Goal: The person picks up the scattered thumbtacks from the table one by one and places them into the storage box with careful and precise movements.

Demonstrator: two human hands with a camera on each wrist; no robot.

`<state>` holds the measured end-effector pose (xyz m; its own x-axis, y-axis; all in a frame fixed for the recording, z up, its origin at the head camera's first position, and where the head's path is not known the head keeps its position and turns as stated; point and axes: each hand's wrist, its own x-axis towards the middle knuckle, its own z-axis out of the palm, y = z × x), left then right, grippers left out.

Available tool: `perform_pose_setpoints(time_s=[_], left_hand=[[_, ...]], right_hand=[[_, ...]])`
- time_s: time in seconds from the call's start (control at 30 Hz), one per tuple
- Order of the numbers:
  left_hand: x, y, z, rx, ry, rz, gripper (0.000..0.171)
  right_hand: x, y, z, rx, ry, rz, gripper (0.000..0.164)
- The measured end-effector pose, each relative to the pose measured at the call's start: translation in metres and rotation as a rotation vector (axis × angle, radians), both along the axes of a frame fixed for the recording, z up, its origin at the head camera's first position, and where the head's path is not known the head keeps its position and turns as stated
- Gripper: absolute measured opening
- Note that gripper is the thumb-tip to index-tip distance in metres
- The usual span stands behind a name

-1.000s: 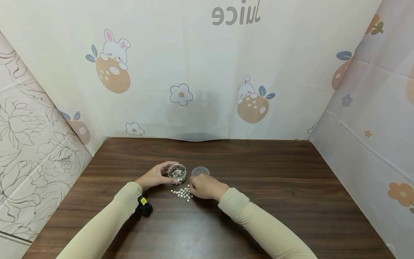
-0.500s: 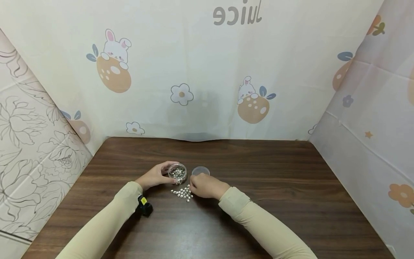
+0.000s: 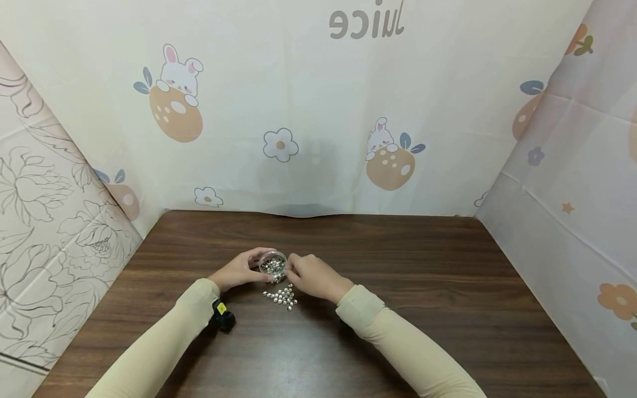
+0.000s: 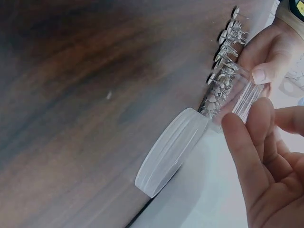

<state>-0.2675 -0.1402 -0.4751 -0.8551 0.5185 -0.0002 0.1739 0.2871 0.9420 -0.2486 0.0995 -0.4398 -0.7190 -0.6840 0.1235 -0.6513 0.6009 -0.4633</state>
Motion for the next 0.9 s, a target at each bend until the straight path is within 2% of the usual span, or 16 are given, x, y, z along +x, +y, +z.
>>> perform_pose_setpoints(time_s=[0.4, 0.9], left_hand=[[0.001, -0.001, 0.000, -0.019, -0.004, 0.009, 0.069], [0.000, 0.000, 0.002, -0.035, -0.008, 0.016, 0.068]], right_hand=[[-0.007, -0.009, 0.003, -0.041, 0.065, -0.008, 0.007], [-0.021, -0.024, 0.004, -0.010, 0.059, -0.026, 0.012]])
